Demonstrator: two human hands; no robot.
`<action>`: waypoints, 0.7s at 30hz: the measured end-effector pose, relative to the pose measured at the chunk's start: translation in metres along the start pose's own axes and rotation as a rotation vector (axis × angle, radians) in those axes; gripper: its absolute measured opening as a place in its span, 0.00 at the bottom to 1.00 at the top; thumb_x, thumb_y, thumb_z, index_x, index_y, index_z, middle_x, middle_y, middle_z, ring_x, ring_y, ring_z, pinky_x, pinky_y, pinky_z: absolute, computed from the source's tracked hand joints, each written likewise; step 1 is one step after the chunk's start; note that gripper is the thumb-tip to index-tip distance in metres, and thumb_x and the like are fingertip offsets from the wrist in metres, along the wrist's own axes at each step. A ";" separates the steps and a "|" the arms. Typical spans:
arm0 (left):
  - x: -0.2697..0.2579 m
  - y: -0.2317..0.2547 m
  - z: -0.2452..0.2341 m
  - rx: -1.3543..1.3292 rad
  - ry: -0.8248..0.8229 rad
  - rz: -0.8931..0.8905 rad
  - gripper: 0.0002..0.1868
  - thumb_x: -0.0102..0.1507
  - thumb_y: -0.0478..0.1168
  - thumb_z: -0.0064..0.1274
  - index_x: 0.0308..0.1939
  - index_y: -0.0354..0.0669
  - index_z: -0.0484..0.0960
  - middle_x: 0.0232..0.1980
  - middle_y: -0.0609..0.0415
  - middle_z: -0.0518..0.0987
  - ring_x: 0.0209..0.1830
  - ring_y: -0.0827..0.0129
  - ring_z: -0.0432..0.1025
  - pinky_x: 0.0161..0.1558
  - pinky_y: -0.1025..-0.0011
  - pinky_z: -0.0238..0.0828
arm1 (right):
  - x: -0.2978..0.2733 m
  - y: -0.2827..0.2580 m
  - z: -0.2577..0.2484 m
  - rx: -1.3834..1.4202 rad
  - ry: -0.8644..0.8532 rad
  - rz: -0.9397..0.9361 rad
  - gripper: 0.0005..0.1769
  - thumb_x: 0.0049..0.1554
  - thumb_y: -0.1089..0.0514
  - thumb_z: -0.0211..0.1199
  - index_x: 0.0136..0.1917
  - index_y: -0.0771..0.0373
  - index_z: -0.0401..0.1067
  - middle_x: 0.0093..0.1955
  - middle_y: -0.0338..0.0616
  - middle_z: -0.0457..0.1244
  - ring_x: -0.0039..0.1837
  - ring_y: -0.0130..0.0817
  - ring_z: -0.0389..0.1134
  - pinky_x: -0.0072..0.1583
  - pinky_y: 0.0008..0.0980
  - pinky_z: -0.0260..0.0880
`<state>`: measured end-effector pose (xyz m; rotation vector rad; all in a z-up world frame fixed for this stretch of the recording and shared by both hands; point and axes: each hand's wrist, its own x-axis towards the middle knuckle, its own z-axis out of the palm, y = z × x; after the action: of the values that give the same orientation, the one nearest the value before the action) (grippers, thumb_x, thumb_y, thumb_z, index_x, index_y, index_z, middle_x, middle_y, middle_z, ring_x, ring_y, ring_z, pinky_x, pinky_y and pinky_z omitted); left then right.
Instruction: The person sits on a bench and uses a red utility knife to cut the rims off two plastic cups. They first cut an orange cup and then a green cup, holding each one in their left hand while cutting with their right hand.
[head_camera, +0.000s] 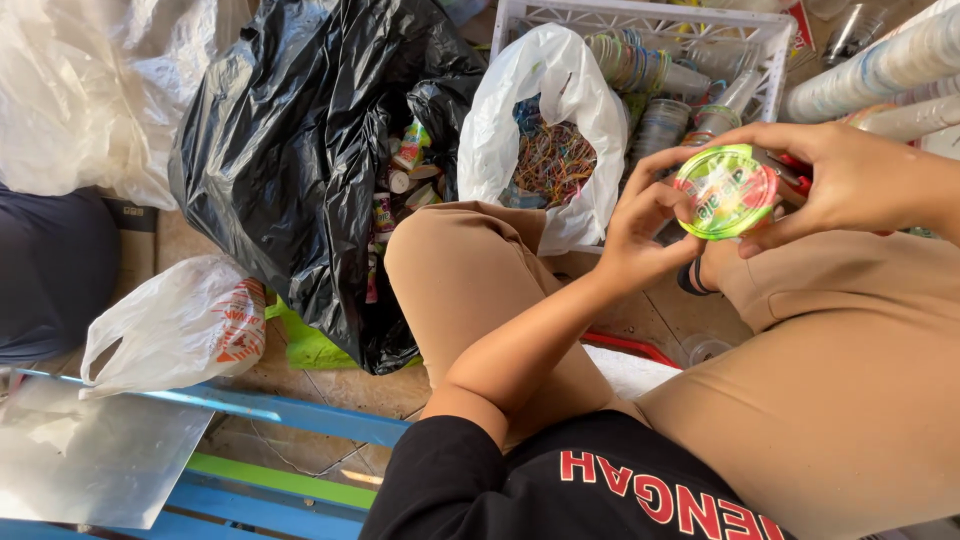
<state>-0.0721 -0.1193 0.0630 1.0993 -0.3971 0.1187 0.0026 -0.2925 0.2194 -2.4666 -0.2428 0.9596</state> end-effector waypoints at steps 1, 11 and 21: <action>-0.005 -0.003 0.003 -0.127 0.029 -0.050 0.15 0.55 0.26 0.58 0.39 0.46 0.72 0.76 0.52 0.60 0.71 0.66 0.65 0.68 0.69 0.69 | 0.001 -0.001 0.001 0.032 -0.018 0.020 0.54 0.30 0.65 0.85 0.71 0.50 0.73 0.47 0.44 0.76 0.41 0.40 0.72 0.44 0.36 0.70; -0.002 0.011 -0.004 0.068 0.030 -0.004 0.13 0.53 0.29 0.60 0.35 0.44 0.72 0.75 0.49 0.65 0.69 0.65 0.67 0.70 0.68 0.68 | 0.005 0.001 -0.002 0.021 0.033 -0.026 0.51 0.33 0.70 0.81 0.70 0.49 0.75 0.50 0.42 0.76 0.47 0.36 0.74 0.53 0.34 0.73; -0.003 0.015 -0.001 0.107 0.041 0.016 0.13 0.53 0.28 0.59 0.35 0.43 0.72 0.74 0.48 0.65 0.71 0.62 0.67 0.73 0.63 0.68 | 0.011 0.023 0.004 -0.041 0.103 -0.161 0.47 0.31 0.67 0.82 0.66 0.55 0.79 0.45 0.42 0.76 0.39 0.33 0.73 0.44 0.33 0.72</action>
<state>-0.0793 -0.1109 0.0739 1.1975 -0.3664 0.1778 0.0081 -0.3073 0.1993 -2.4816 -0.4230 0.7653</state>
